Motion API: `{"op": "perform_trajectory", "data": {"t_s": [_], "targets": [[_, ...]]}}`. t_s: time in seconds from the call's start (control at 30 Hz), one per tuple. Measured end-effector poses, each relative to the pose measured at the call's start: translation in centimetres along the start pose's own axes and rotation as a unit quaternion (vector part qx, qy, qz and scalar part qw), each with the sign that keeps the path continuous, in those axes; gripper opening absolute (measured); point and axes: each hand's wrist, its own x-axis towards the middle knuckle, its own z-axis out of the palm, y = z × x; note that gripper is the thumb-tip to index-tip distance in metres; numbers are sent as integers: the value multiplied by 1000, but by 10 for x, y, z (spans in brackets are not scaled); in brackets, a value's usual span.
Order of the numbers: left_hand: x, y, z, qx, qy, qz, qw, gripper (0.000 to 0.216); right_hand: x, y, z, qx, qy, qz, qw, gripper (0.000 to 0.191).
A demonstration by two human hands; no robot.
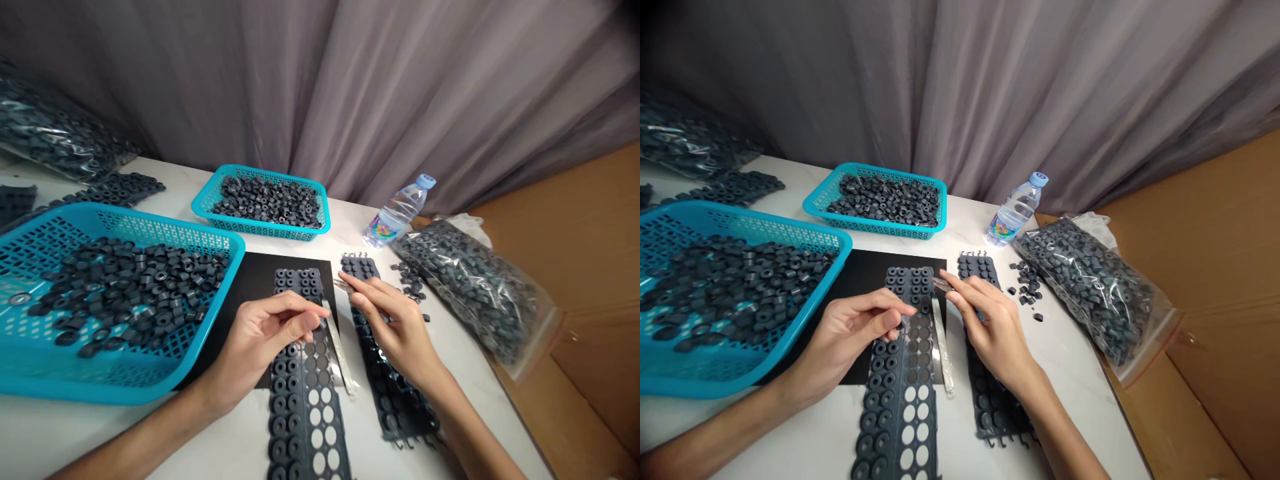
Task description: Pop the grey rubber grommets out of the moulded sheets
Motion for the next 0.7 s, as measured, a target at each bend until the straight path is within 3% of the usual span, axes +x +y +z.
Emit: {"op": "perform_trajectory", "data": {"t_s": [0.23,0.43,0.7], "targets": [[1,1,2,-12,5,12,1000,14,1,0,3,-6,6,16,1000,37],[1,2,5,-32,14,-2,999,11,-2,-6,6,145,26,75,986,30],[-1,4,7,-58,11,-2,998,9,-3,-11,2,189,-7,35,981,32]]}}
